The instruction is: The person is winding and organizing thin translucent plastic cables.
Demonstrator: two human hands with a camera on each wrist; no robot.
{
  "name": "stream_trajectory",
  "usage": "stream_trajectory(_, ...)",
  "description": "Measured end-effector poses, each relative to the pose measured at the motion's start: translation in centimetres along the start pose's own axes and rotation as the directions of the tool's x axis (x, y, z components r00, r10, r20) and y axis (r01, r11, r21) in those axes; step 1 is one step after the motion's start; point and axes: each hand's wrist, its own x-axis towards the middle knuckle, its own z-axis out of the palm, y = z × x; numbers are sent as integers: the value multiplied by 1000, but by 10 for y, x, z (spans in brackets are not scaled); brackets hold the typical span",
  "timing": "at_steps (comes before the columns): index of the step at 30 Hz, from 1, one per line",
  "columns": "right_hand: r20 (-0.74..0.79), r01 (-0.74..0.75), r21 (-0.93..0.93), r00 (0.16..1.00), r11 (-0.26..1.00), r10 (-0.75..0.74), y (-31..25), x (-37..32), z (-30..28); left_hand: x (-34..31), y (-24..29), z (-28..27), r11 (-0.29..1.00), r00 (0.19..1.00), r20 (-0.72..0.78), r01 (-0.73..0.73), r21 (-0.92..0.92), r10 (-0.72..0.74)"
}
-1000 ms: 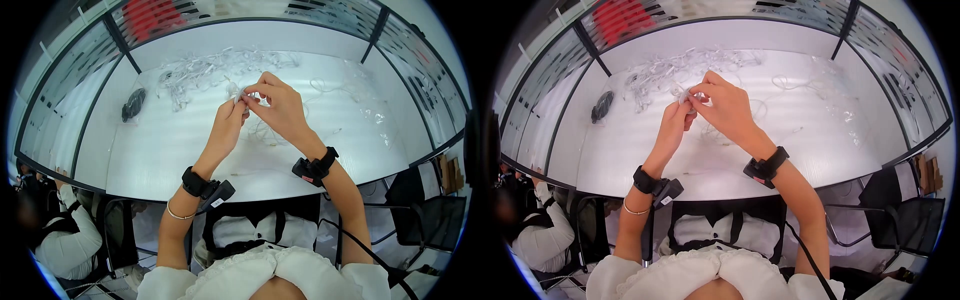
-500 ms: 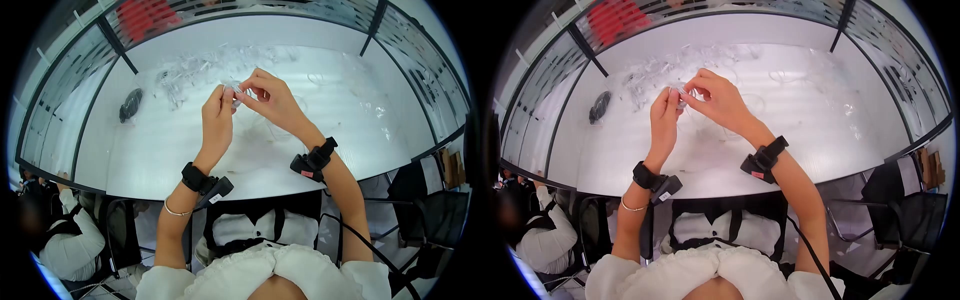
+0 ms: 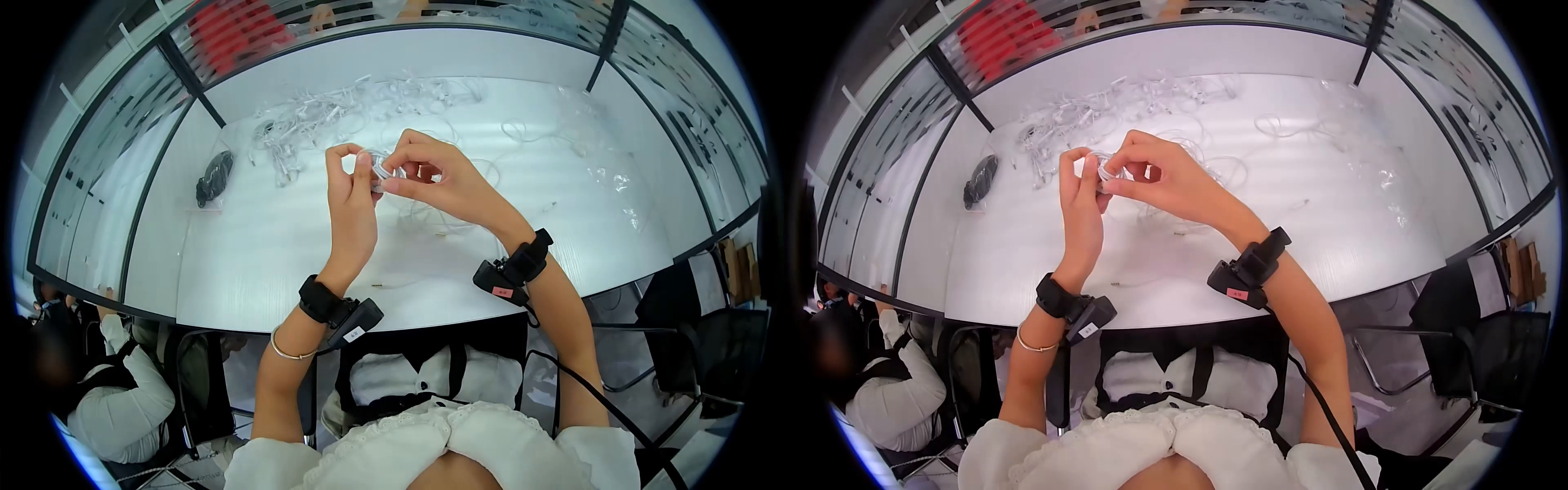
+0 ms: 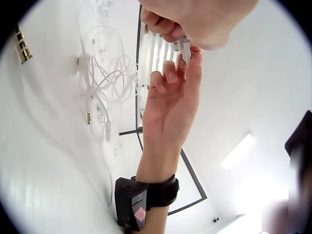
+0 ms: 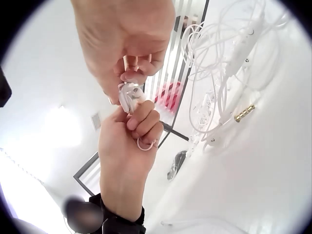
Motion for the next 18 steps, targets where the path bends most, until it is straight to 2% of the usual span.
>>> stream_trajectory(5, -44, -26, -3, 999, 1000, 26, 2, 0, 0, 4, -10, -4, 999, 994, 106, -29, 20, 27)
stream_trajectory(8, -105, -160, -9, 982, 987, 159, 9, 2, 6, 3, -8, -3, 993, 993, 94, -82, 83, 75)
stream_trajectory(9, -149, -142, -83, 980, 986, 129, 11, 1, 7, 5, -11, -1, 991, 991, 73, -116, 73, 111)
stream_trajectory(12, -188, -205, -140, 966, 969, 177, 7, 0, 9, 10, -24, -11, 980, 986, 111, -142, 139, 127)
stream_trajectory(13, -172, -209, -171, 969, 963, 179, 5, -1, 8, 11, -25, -13, 982, 985, 128, -129, 137, 112)
stream_trajectory(16, -120, -151, -108, 983, 983, 138, 8, -3, 3, 11, -23, -13, 973, 984, 126, -149, 176, 128)
stream_trajectory(18, -93, -82, -116, 993, 990, 71, 6, -4, -1, 9, -11, -8, 993, 990, 131, -61, 96, 48)
